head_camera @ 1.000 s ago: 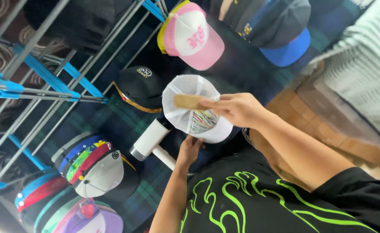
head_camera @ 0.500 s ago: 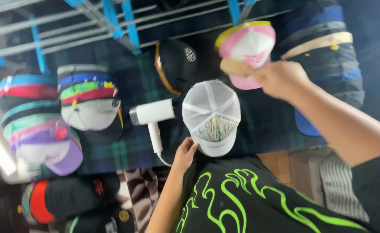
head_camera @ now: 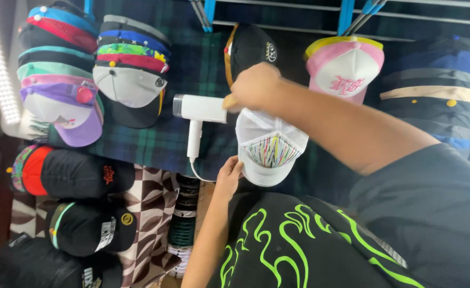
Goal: Cleaning and steaming baseball caps using a brush and a handheld steamer
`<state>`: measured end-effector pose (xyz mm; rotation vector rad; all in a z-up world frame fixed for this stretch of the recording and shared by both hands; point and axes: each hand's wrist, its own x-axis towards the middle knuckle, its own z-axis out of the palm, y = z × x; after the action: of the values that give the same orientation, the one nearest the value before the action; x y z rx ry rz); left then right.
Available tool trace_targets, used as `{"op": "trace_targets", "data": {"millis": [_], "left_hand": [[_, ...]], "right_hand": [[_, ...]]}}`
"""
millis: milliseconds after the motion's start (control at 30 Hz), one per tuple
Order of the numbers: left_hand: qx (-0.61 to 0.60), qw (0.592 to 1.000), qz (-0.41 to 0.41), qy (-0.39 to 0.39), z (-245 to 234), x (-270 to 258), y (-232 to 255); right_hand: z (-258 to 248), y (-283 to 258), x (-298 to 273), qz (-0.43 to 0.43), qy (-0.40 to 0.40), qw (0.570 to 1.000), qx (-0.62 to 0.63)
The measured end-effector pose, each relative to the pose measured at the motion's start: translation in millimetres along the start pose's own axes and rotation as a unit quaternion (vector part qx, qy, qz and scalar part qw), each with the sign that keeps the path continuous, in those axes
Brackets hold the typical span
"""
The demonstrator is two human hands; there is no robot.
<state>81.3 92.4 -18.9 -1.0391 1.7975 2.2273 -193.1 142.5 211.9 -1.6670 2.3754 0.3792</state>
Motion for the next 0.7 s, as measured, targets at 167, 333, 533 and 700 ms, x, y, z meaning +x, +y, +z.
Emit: {"op": "trace_targets", "data": {"millis": [167,333,533,700], "left_hand": [[-0.031,0.999,0.004,0.006,1.0,3.1,-13.1],[-0.048,0.999,0.000,-0.002,-5.6,12.9,-24.1],[-0.018,0.998,-0.051,-0.037,-10.7,23.2,-29.5],[0.000,0.997,-0.064,-0.036,-14.9,20.4,-21.4]], "right_hand": [[77.6,77.2,-46.8,0.109,-0.009,0.950,0.292],[169.6,-5.8,-177.3,0.274,0.161,0.811,0.491],[309.5,-122.5,-305.8,0.319,0.184,0.656,0.658],[274.7,-126.6,-282.1,0.395,0.203,0.385,0.809]]}}
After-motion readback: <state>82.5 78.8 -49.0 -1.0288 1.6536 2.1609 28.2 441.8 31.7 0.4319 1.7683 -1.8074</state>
